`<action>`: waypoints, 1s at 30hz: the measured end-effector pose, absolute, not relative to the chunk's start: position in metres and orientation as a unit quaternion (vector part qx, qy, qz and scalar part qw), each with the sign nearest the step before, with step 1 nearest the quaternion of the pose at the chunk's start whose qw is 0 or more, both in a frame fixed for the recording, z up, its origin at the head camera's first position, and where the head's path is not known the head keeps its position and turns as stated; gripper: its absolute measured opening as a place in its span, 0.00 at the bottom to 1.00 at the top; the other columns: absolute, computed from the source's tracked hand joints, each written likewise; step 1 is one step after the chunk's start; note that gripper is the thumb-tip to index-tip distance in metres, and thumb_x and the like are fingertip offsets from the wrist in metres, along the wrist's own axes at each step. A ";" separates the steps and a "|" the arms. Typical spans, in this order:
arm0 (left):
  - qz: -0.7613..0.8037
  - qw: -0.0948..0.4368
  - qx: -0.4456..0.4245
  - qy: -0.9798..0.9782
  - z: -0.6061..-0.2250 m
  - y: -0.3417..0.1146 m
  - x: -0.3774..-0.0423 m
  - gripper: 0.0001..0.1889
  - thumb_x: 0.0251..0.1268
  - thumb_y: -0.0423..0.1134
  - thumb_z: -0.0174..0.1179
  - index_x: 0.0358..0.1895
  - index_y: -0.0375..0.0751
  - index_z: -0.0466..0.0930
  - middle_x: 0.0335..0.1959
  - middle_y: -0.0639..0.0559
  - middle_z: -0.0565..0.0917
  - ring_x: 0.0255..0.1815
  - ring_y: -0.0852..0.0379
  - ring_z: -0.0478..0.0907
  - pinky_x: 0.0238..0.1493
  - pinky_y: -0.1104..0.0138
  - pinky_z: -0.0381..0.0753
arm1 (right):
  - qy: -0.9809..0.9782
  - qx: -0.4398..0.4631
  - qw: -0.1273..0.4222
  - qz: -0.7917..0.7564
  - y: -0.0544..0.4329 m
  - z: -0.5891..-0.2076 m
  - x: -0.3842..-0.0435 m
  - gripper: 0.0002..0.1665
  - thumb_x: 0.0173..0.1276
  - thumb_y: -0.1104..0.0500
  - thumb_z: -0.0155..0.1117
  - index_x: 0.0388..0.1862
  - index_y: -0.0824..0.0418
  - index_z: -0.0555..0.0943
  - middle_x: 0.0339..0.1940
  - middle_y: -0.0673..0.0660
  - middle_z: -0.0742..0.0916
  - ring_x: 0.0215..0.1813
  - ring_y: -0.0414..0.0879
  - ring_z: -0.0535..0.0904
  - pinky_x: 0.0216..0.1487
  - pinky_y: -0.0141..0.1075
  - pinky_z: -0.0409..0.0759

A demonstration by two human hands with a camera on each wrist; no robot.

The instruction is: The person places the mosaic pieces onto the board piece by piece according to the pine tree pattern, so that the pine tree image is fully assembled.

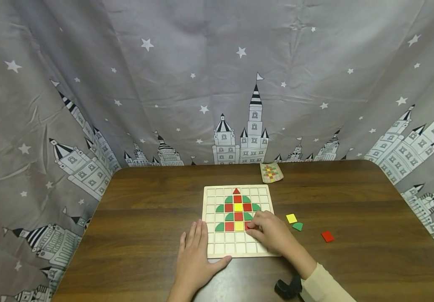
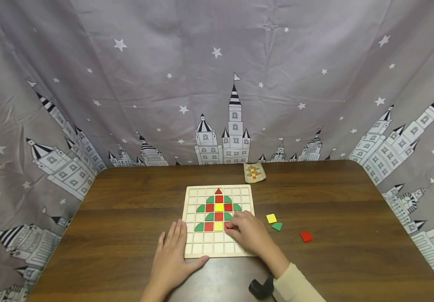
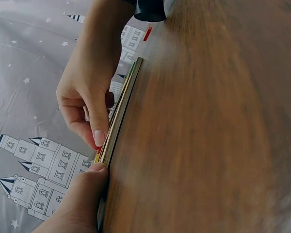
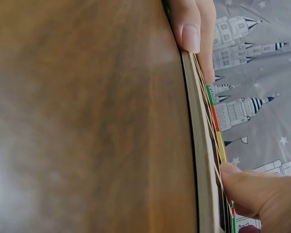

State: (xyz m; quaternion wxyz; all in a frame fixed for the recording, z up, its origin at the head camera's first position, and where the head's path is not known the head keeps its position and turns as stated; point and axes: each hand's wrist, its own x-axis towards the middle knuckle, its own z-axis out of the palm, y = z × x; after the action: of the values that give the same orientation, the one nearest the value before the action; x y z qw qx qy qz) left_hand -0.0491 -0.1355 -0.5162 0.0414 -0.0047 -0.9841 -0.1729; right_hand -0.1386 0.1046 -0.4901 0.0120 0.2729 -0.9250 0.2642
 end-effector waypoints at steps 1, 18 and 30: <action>-0.173 0.037 -0.004 -0.984 -0.516 -0.135 -0.049 0.64 0.45 0.84 0.51 0.78 0.38 0.55 0.80 0.43 0.57 0.82 0.45 0.51 0.78 0.44 0.49 | -0.923 0.278 0.014 0.266 0.106 -0.490 -0.138 0.04 0.61 0.51 0.74 0.33 0.48 0.88 0.31 0.38 0.82 0.37 0.34 0.74 0.38 0.30 0.77; -0.168 0.038 -0.007 -0.985 -0.516 -0.135 -0.050 0.64 0.46 0.84 0.52 0.78 0.38 0.56 0.80 0.43 0.58 0.81 0.45 0.52 0.78 0.44 0.51 | -0.941 0.239 0.039 0.235 0.204 -0.480 -0.129 0.19 0.60 0.54 0.74 0.51 0.52 0.86 0.43 0.43 0.83 0.44 0.38 0.74 0.42 0.36 0.77; -0.168 0.030 -0.005 -0.985 -0.515 -0.135 -0.050 0.64 0.45 0.84 0.52 0.78 0.38 0.55 0.80 0.43 0.57 0.82 0.45 0.51 0.78 0.44 0.50 | -0.949 0.218 0.012 0.226 0.236 -0.477 -0.121 0.19 0.61 0.58 0.73 0.52 0.51 0.86 0.46 0.44 0.84 0.51 0.46 0.78 0.51 0.48 0.81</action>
State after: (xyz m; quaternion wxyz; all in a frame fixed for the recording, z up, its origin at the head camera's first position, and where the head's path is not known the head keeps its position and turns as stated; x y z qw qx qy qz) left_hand -0.0497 -0.1348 -0.5148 0.0302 -0.0047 -0.9854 -0.1676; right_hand -0.1213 0.2359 -0.4774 0.0117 0.2180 -0.9493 0.2262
